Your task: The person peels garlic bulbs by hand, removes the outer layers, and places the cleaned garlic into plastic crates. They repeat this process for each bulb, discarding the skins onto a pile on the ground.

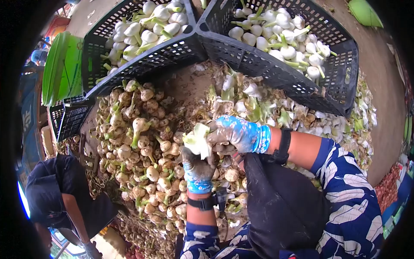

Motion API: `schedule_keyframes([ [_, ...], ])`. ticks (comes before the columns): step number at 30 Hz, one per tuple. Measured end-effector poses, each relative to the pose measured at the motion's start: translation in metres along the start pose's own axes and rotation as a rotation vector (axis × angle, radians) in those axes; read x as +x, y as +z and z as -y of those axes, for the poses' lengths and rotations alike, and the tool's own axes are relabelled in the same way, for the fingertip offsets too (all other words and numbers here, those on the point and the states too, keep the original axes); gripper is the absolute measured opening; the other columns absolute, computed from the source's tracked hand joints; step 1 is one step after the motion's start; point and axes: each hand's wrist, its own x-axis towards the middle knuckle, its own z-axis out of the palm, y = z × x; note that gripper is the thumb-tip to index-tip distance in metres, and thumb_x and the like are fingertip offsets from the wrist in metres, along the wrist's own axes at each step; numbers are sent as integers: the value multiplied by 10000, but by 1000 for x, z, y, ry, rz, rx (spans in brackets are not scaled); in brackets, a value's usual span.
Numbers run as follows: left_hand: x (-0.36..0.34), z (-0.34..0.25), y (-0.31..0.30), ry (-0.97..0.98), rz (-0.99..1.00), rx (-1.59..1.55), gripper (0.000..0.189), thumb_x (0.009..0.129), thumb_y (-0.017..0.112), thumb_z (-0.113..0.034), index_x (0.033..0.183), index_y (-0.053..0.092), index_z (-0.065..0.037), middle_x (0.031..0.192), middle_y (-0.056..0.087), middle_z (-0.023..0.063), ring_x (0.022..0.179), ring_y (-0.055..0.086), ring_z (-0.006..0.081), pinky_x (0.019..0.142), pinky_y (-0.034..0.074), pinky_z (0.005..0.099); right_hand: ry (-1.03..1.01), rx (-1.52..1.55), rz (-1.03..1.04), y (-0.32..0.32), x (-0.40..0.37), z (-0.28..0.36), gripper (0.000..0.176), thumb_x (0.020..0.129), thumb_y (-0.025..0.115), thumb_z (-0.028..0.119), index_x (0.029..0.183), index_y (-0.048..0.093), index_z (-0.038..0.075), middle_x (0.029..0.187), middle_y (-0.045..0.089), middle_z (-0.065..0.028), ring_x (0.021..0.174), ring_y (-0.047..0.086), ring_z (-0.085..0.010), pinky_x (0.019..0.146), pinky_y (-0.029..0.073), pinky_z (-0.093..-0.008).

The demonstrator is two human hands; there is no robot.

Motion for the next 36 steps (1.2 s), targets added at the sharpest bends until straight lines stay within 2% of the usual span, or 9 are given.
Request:
schedule_keyframes([
  [3,-4,-7,21,278,-119,526,574,815,646,-410,1213,470,-35,974,605,74,688,581,134,514,449,223,120,97,7,-11,2,5,185,825,603,132,979,590,29,971,574,-140,750,592,-284,587,482,-379],
  [5,-12,-10,-5,549,-141,653,479,852,628,-248,1220,445,-2,897,580,51,658,539,111,563,455,209,-766,-1047,94,-15,11,10,158,813,585,133,916,566,15,887,581,-152,731,588,-307,591,479,-385],
  [10,-5,-12,19,563,-330,643,189,886,584,-179,994,574,-24,712,583,20,593,515,85,522,408,193,202,-193,158,25,17,66,288,818,554,194,992,546,-35,784,592,-130,656,584,-241,561,453,-342],
  [16,-19,-34,12,411,-368,88,64,861,595,-115,901,565,-75,785,576,-10,603,503,72,516,409,209,250,125,-297,-22,-34,120,262,822,578,278,819,671,33,729,650,-138,657,651,-227,570,511,-318],
  [18,-25,-37,2,459,-259,445,106,852,595,-74,954,577,-55,829,587,2,655,513,59,567,423,198,724,-1562,450,-62,-47,79,356,748,596,260,989,593,-2,739,642,-160,575,615,-263,513,491,-381],
  [23,-26,-26,-5,682,-254,1116,226,793,541,77,1002,568,-6,963,580,89,911,555,178,842,434,302,-36,-1255,105,-4,-2,51,399,802,569,360,1055,555,52,819,605,-161,757,603,-336,634,480,-418],
  [32,-41,-26,1,676,-36,1124,266,747,520,120,959,587,-26,920,575,89,839,565,181,768,463,288,179,-1264,-132,-22,39,1,322,771,564,188,1052,588,35,804,621,-161,709,608,-341,620,498,-420],
  [35,-43,-25,42,375,-128,770,169,797,578,30,955,591,-28,961,575,77,854,552,163,772,461,279,405,-1387,316,-40,16,-16,237,772,569,177,964,624,49,868,631,-149,734,616,-317,642,498,-404],
  [36,-31,-23,48,599,28,878,150,807,587,16,952,589,-24,974,575,68,820,553,141,737,468,268,73,-1278,415,-50,6,-46,193,768,579,164,925,625,62,883,616,-155,796,596,-321,700,474,-418],
])
